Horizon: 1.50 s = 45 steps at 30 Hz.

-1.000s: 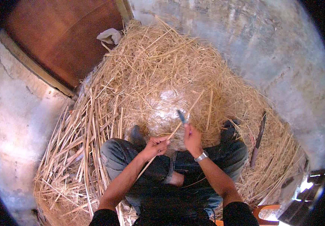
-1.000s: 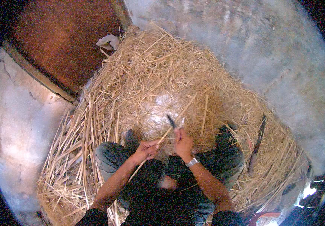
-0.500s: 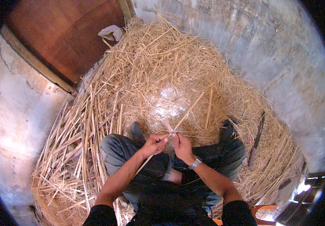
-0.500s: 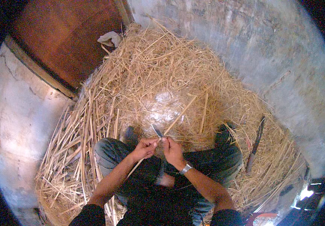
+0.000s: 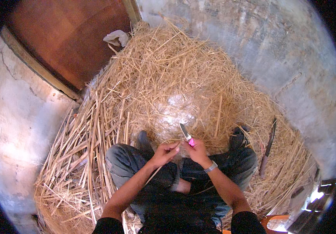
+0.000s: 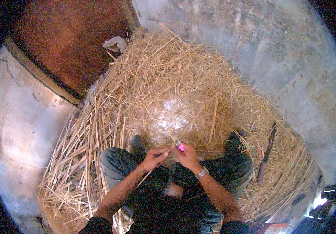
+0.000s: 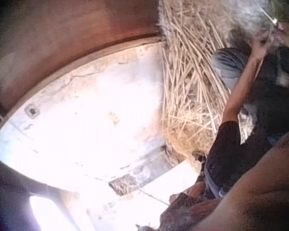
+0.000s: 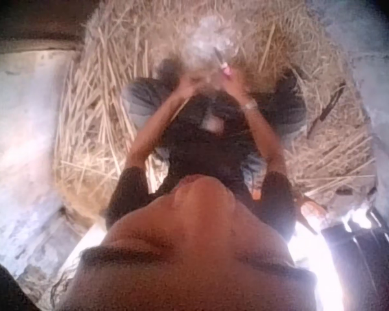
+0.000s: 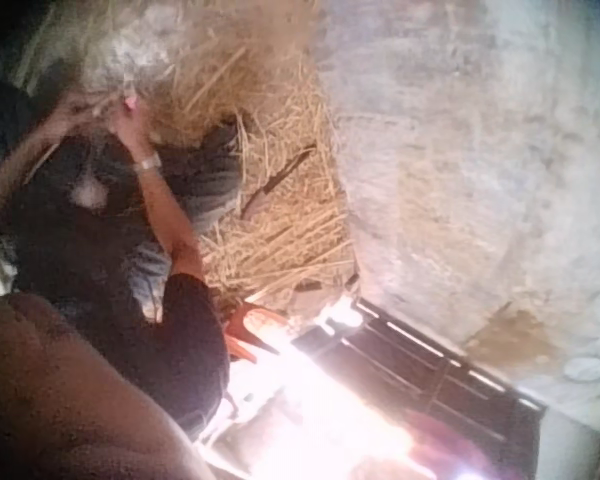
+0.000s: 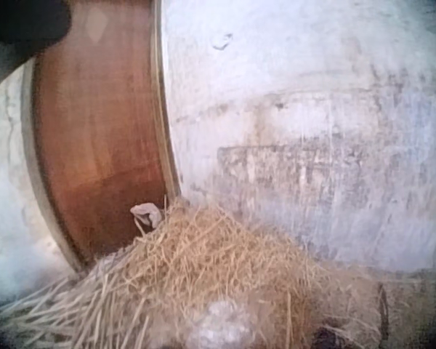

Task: The person whittles and carves a bamboo stick using a knife, turning the stick to work on different sides while sitting on a pile of straw.

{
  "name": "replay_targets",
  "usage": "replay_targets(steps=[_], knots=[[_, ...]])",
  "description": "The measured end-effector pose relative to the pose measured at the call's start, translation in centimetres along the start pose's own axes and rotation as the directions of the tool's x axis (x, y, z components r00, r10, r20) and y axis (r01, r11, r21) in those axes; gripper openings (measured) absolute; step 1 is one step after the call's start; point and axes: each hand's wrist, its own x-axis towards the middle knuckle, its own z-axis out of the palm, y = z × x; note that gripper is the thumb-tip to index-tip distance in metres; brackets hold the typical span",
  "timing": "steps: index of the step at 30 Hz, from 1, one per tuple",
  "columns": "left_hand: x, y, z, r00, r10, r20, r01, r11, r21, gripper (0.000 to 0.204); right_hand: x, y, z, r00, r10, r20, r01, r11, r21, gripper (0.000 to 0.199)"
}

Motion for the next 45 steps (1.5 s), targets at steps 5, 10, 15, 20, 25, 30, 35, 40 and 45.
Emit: replay_targets(steps=[5, 10, 15, 20, 25, 30, 35, 40, 45], knots=[[0.5, -1.3, 0.0, 0.991, 0.118, 0.058, -0.127, 0.973, 0.192, 0.037, 0.1, 1.6, -1.1, 0.998, -0.024, -0.053, 0.016, 0.990, -0.137, 0.018], [0.6, -2.6, -1.3, 0.994, -0.022, 0.106, -0.006, 0.967, 0.257, 0.037, -1.2, 0.6, -0.7, 0.968, -0.185, 0.172, 0.213, 0.963, -0.163, 0.012], [1.1, -1.3, -1.1, 0.997, 0.040, -0.068, -0.037, 0.999, 0.035, 0.036, -1.1, -3.6, -1.4, 0.938, -0.137, 0.319, 0.151, 0.988, -0.020, 0.014], [0.6, -0.8, -0.9, 0.987, -0.136, 0.080, 0.154, 0.944, -0.292, 0.045, 3.8, -0.4, -5.7, 0.964, -0.145, -0.224, 0.058, 0.934, -0.353, 0.039], [0.1, -0.3, -1.2, 0.980, -0.088, 0.177, 0.141, 0.940, -0.312, 0.045, 8.1, -1.5, -9.2, 0.941, -0.072, -0.331, -0.129, 0.827, -0.547, 0.035], [0.4, -0.6, -1.1, 0.987, -0.052, 0.153, 0.109, 0.911, -0.398, 0.045, 5.9, -0.4, -5.1, 0.937, -0.324, -0.132, 0.182, 0.772, -0.609, 0.037], [-0.8, 0.8, -1.6, 0.992, -0.033, 0.123, 0.078, 0.920, -0.384, 0.046, 0.7, -5.3, 1.3, 0.999, -0.034, -0.028, 0.015, 0.849, -0.528, 0.038], [-1.1, 1.8, -1.3, 0.992, -0.025, 0.127, 0.075, 0.909, -0.410, 0.046, 4.1, -4.6, -2.2, 0.968, -0.133, -0.212, -0.014, 0.818, -0.574, 0.039], [-1.2, 1.2, -2.2, 0.987, 0.053, 0.153, 0.028, 0.874, -0.484, 0.046, 2.6, -4.8, -0.5, 0.962, -0.245, -0.125, 0.120, 0.783, -0.611, 0.035]])
